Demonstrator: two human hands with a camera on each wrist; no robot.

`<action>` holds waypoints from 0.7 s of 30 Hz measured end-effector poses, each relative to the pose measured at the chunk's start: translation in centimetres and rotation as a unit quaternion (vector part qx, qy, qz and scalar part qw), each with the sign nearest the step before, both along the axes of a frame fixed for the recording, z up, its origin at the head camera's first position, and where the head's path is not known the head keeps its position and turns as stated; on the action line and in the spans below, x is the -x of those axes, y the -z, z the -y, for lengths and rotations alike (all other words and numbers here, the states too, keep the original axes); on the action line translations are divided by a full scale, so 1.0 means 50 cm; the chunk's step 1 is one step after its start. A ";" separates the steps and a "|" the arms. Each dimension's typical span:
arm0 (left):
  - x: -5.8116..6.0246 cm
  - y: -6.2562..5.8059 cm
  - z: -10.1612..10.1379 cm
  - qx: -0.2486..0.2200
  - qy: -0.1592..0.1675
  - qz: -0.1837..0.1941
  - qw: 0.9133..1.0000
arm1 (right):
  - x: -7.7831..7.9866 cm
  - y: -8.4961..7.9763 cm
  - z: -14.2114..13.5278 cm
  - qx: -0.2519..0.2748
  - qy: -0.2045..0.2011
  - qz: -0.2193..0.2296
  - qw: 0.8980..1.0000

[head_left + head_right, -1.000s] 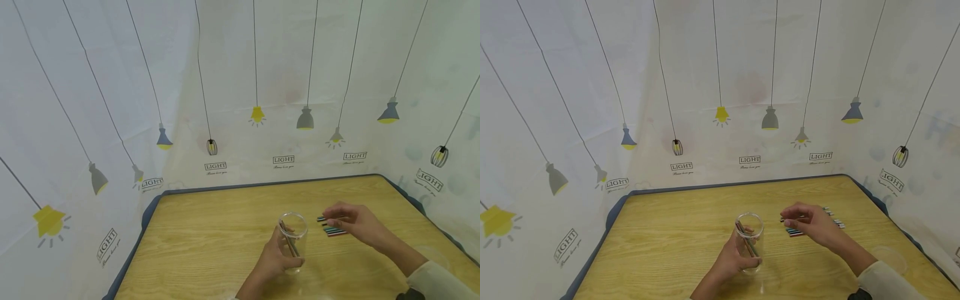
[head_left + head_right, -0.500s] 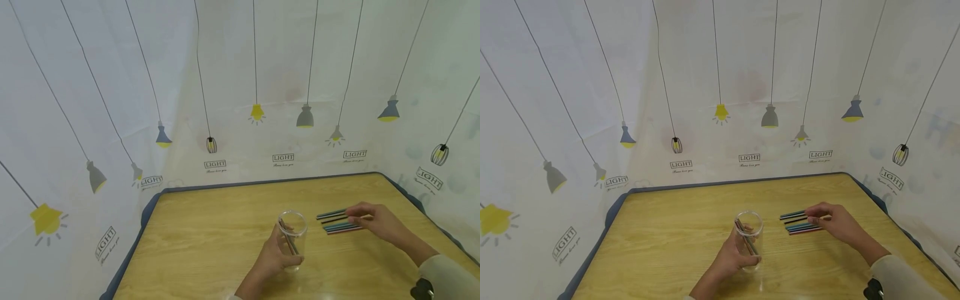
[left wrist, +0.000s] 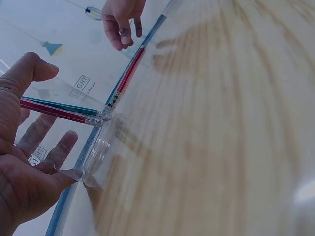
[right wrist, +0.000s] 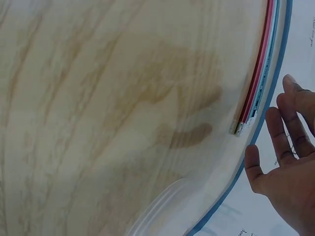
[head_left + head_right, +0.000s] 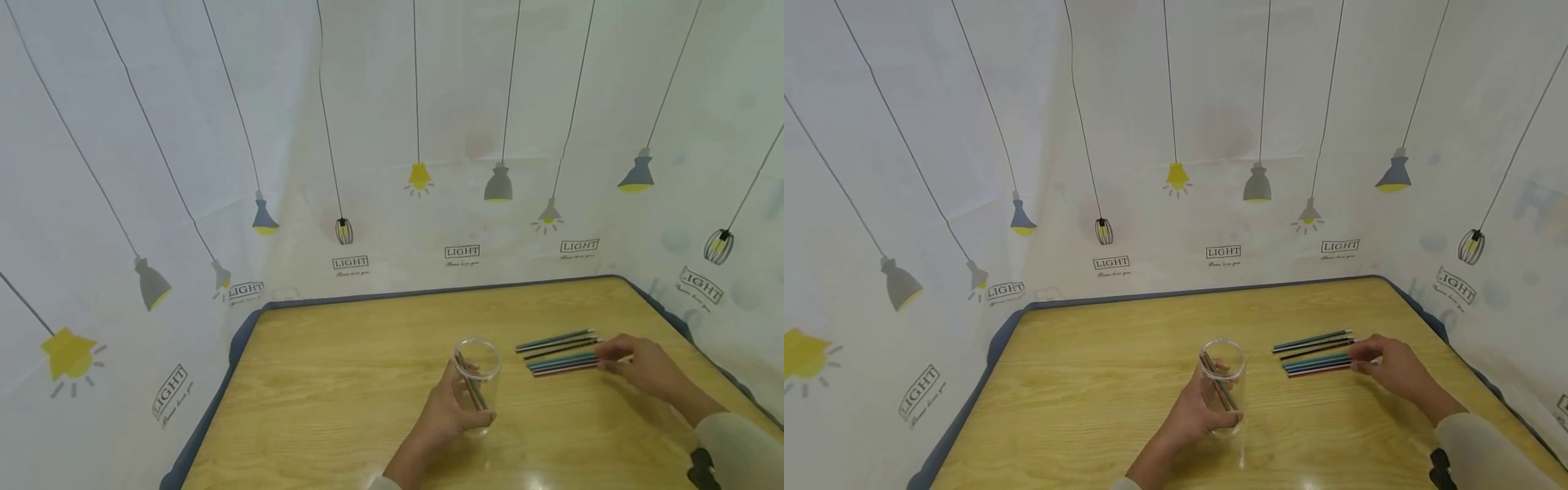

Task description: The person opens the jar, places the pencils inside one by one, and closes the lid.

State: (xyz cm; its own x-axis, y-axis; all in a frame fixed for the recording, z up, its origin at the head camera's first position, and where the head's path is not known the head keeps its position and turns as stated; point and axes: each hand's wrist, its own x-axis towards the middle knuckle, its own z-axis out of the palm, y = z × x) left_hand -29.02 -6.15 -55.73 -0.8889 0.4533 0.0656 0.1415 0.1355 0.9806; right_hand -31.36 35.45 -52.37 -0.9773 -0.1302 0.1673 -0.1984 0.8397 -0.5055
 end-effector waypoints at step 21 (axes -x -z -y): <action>0.006 0.009 -0.001 -0.002 0.003 -0.013 1.000 | 0.026 0.049 -0.009 -0.058 -0.014 -0.015 0.998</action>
State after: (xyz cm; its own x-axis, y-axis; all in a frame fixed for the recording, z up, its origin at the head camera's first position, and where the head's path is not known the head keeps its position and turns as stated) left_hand -29.34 -6.10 -56.20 -0.8845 0.4577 0.0906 0.1677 0.1305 0.9772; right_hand -32.67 35.90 -54.83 -0.9675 -0.1778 0.1796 -0.2368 0.8859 -0.3988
